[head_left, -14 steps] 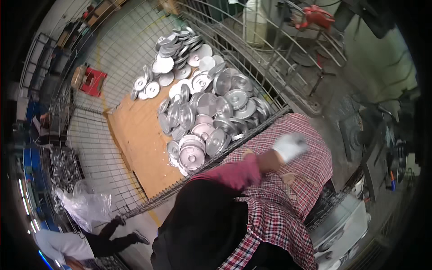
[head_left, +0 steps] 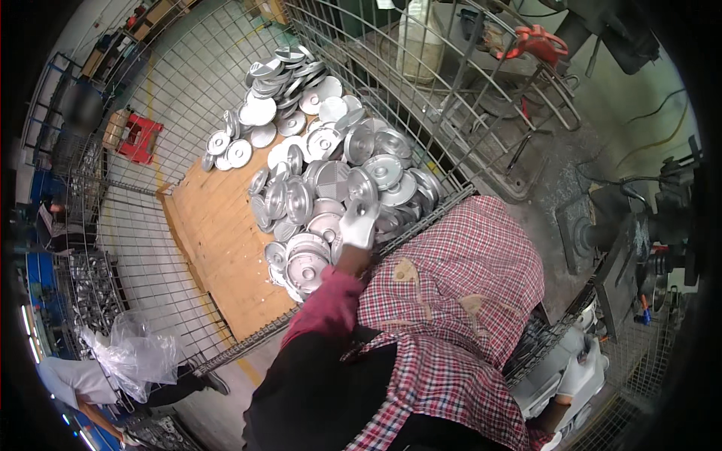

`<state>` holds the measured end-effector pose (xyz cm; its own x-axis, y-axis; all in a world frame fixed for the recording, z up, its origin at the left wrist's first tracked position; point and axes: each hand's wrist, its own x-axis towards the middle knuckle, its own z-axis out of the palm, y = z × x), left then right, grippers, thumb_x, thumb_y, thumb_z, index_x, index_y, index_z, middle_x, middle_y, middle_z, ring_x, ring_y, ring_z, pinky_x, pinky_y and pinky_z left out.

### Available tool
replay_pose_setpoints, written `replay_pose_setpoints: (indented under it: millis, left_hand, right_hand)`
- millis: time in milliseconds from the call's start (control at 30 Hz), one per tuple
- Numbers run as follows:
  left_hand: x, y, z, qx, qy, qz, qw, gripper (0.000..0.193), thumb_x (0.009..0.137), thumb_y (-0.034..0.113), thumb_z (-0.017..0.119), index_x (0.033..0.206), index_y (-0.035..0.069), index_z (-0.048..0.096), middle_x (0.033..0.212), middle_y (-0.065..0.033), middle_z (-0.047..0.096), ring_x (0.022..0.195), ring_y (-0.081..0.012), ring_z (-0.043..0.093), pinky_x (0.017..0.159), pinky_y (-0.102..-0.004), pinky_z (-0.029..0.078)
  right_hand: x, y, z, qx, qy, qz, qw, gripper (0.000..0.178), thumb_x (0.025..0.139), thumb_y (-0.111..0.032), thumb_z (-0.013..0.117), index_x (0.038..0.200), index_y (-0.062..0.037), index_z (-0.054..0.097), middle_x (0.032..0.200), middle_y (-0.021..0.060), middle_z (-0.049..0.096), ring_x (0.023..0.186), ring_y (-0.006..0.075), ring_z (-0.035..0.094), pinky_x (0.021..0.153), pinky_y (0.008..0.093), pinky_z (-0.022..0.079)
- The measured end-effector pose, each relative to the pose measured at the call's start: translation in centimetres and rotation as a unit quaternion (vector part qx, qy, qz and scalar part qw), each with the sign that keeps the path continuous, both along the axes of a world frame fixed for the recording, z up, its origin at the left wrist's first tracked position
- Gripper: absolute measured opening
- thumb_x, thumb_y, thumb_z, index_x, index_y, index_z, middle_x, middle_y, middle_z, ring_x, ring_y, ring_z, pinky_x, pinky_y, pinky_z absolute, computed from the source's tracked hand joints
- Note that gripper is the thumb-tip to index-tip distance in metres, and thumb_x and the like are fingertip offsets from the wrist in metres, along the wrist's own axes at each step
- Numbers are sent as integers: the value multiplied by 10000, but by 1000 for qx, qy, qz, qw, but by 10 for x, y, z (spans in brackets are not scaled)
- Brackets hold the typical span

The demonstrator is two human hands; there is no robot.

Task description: The person inspects and sorts circular metal components by hand at a drill press station.

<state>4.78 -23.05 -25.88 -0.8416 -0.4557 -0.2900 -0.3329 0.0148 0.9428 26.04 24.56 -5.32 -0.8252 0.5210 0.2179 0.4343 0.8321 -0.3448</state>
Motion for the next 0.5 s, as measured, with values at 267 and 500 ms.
replay_pose_setpoints:
  millis: [267,500]
  left_hand:
    - [32,72,158,206,233,-250,917,291,641,-55,714,886,19,577,831,-47,589,790,-136,568,707,-261,465]
    - [16,143,214,444,232,-358,788,643,766,85,660,1331,-10,370,1233,-172,517,1080,-283,552,905,-354,462]
  right_hand:
    - [-146,-132,31,-501,-148,214,826,399,941,-276,504,1213,16,518,760,62,636,566,109,573,581,241,482]
    - [-142,-124,50,-661,70,180,725,433,826,-241,672,1131,31,529,744,43,609,338,59,411,291,204,309]
